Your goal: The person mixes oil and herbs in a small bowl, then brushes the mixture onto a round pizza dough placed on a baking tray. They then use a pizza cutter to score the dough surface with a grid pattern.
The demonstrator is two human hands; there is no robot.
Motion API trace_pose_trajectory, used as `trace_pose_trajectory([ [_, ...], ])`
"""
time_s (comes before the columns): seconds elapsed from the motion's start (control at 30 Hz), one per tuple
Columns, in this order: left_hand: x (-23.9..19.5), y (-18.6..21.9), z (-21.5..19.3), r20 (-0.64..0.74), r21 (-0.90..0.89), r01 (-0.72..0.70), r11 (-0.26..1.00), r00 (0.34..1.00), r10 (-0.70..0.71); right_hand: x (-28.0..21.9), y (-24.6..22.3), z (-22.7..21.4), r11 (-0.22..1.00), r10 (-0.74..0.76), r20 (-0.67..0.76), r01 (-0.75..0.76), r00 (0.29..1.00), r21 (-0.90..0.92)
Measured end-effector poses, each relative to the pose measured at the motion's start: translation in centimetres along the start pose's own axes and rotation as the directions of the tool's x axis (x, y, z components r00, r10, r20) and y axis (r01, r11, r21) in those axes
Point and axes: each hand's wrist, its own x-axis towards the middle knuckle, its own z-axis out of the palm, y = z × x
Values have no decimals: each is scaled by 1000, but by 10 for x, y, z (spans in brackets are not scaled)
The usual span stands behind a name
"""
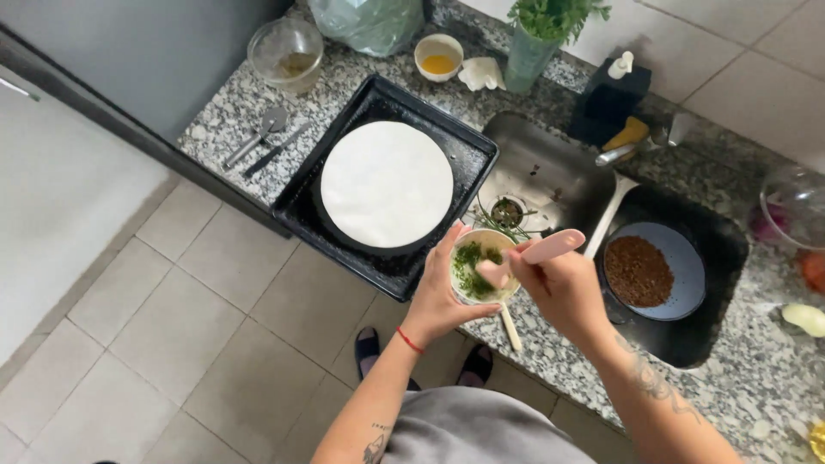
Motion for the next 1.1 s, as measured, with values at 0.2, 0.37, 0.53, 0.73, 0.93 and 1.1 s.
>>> trace_pose_trajectory([
  [0.2,7,-12,-82,115,-27,1,1000,993,2,32,-58,59,992,26,-123,-41,992,-123],
  [0.37,17,-29,-141,166,-16,-18,1000,986,20,44,-96,112,994,92,-137,-99,986,-44],
  [0.53,26,-35,-170,198,-38,1,999,980,7,60,-101,129,986,129,-178,-146,975,-83],
  [0.73,40,-42,-177,213,-32,6,999,977,1,78,-100,145,987,160,-128,-157,979,35],
  [0.93,65,-48,-178,194,0,-3,1000,981,3,92,-85,132,969,236,-175,-245,956,-35],
  [1.1,86,-43,-179,224,10,8,1000,974,-10,115,-67,148,984,162,-191,-172,968,-37],
])
